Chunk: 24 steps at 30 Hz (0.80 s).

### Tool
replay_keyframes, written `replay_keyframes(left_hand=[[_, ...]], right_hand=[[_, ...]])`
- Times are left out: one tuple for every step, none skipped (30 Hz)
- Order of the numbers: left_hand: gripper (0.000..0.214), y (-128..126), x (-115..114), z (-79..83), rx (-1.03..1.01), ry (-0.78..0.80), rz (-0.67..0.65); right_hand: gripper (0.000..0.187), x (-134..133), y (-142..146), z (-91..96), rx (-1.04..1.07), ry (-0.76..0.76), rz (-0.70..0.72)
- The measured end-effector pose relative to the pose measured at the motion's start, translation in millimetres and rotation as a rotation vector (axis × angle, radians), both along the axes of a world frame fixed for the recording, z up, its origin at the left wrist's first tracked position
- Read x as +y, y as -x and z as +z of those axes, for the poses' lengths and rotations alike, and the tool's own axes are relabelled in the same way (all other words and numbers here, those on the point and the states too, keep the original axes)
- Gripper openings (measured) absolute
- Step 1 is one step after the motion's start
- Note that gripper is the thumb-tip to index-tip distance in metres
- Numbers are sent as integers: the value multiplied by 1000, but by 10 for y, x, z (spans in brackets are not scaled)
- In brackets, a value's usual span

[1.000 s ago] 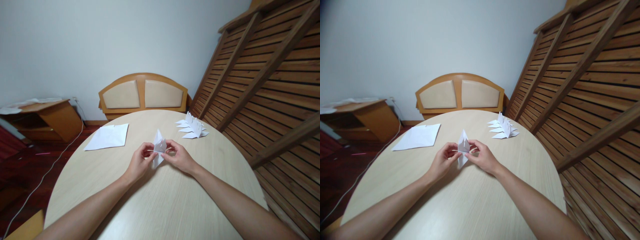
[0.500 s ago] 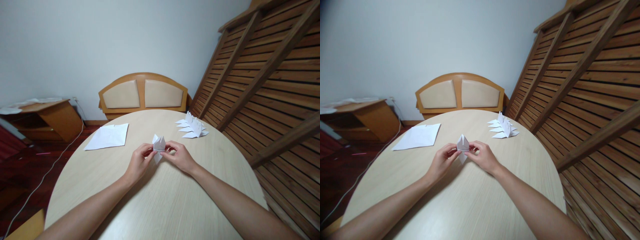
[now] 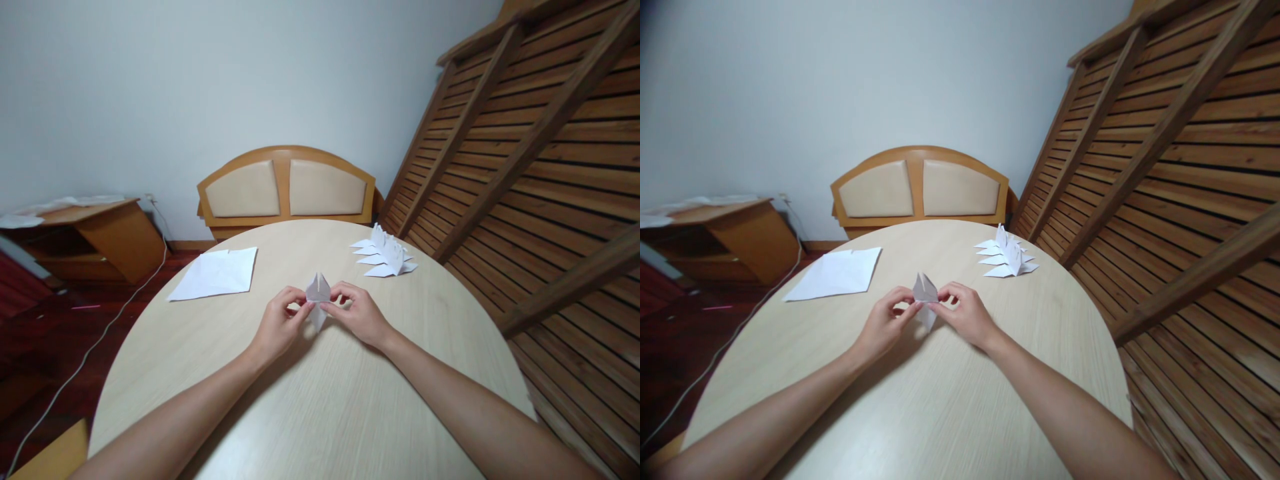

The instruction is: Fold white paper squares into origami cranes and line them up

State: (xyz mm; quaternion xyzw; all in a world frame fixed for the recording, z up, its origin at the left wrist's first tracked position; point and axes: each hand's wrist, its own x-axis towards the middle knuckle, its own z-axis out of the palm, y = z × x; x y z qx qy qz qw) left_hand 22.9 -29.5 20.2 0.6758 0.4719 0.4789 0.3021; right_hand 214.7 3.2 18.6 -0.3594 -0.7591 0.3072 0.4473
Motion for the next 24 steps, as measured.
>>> replay_keyframes(left_hand=[[21, 2, 4, -2, 6, 2, -1], [21, 4, 9, -6, 13, 3, -3], [22, 6, 13, -11, 20, 5, -6], [22, 8, 18, -16, 25, 7, -9], [22, 9, 21, -22, 28, 11, -11], [23, 8, 25, -30, 29, 18, -14], [23, 7, 28, -39, 26, 28, -17], [23, 4, 32, -52, 19, 40, -22], [23, 2, 37, -69, 13, 52, -31], [23, 1, 43, -89, 8, 64, -41], [23, 0, 51, -112, 7, 73, -52], [22, 1, 60, -138, 11, 81, -62], [20, 3, 69, -164, 24, 87, -70], [19, 7, 78, -188, 46, 89, -77], [17, 11, 86, -209, 74, 87, -83], [16, 16, 91, -224, 105, 80, -90], [15, 21, 94, -234, 136, 69, -96], [14, 24, 94, -236, 161, 53, -100], [14, 26, 90, -232, 177, 36, -100], [15, 26, 83, -222, 184, 21, -97], [16, 25, 75, -207, 186, 10, -89], [16, 22, 65, -191, 186, 1, -80], [18, 19, 56, -174, 187, -6, -73], [18, 16, 47, -159, 189, -10, -67]], right_hand=[[14, -2, 4, -1, -6, 28, 7], [14, -5, 6, -1, -14, 50, 15], [14, -9, 7, 0, -23, 63, 22], [13, -12, 7, 3, -31, 63, 26], [12, -17, 5, 8, -38, 51, 28], [11, -21, 2, 14, -44, 33, 28], [11, -24, -2, 20, -48, 11, 25], [12, -27, -6, 26, -51, -11, 22], [13, -29, -11, 31, -53, -26, 19], [14, -30, -16, 35, -56, -33, 15], [15, -29, -22, 36, -60, -33, 11], [15, -26, -28, 34, -66, -27, 11], [15, -23, -35, 29, -73, -17, 13], [15, -18, -41, 21, -82, -7, 18], [15, -13, -47, 10, -93, 1, 26], [14, -7, -52, -3, -105, 10, 41], [13, -1, -57, -19, -116, 21, 59], [12, 4, -60, -36, -126, 34, 77], [12, 9, -62, -52, -136, 45, 93], [11, 12, -63, -68, -148, 55, 108], [11, 14, -63, -81, -161, 59, 119], [11, 15, -63, -89, -175, 57, 125], [10, 13, -62, -92, -187, 47, 126], [10, 8, -60, -88, -195, 34, 122]])
